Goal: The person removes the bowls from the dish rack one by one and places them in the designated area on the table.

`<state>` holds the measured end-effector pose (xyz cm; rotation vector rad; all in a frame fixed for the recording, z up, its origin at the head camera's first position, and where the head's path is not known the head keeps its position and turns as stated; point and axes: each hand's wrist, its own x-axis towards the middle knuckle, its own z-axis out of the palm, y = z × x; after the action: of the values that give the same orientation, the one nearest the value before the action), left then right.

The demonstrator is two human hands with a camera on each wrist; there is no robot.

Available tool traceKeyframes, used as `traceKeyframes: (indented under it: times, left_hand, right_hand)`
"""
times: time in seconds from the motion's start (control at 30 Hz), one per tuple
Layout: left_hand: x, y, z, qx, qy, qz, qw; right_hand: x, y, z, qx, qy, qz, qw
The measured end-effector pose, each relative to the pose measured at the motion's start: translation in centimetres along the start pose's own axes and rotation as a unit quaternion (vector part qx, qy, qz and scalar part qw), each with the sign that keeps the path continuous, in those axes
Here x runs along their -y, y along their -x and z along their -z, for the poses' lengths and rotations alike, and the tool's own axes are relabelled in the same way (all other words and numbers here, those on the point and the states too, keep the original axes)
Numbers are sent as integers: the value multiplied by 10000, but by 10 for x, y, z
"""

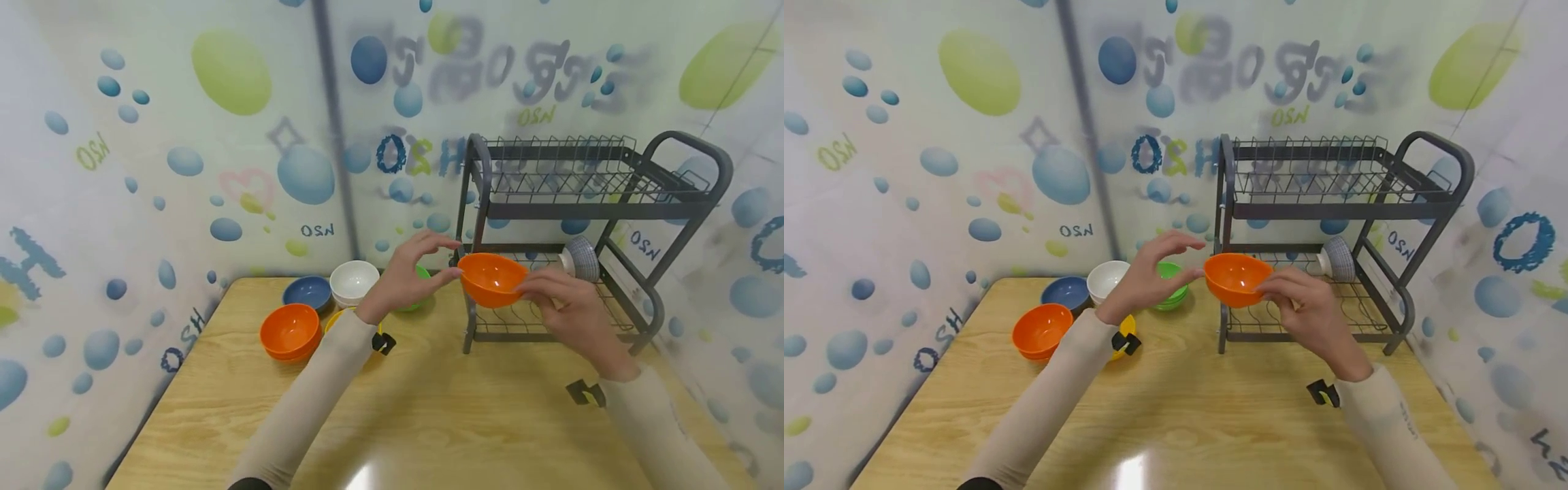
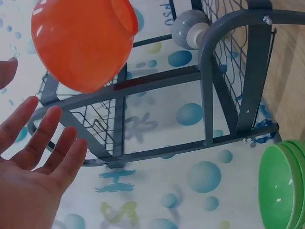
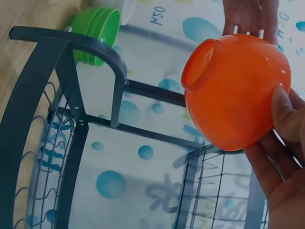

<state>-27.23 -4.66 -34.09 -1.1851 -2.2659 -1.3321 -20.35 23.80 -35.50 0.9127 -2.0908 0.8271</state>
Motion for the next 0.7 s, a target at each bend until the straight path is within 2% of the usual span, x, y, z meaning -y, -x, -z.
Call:
traceKeyframes:
  times: [0.17, 0.3, 0.53, 0.7]
  left_hand:
    - [-15, 17, 3, 178, -633, -746, 9950]
    - [-24, 30, 2, 278, -1061, -1157, 9872]
    - [-35, 51, 5, 635, -1523, -1412, 9761]
    - [-38, 62, 7, 724, -1684, -1738, 9676]
  right_hand:
    - [10, -4, -2, 280, 78, 284, 9992]
    - [16, -6, -4, 452, -25, 520, 9976]
    - [28, -11, -12, 567, -184, 1073, 9924]
    - [32, -15, -21, 569, -339, 1465, 9870]
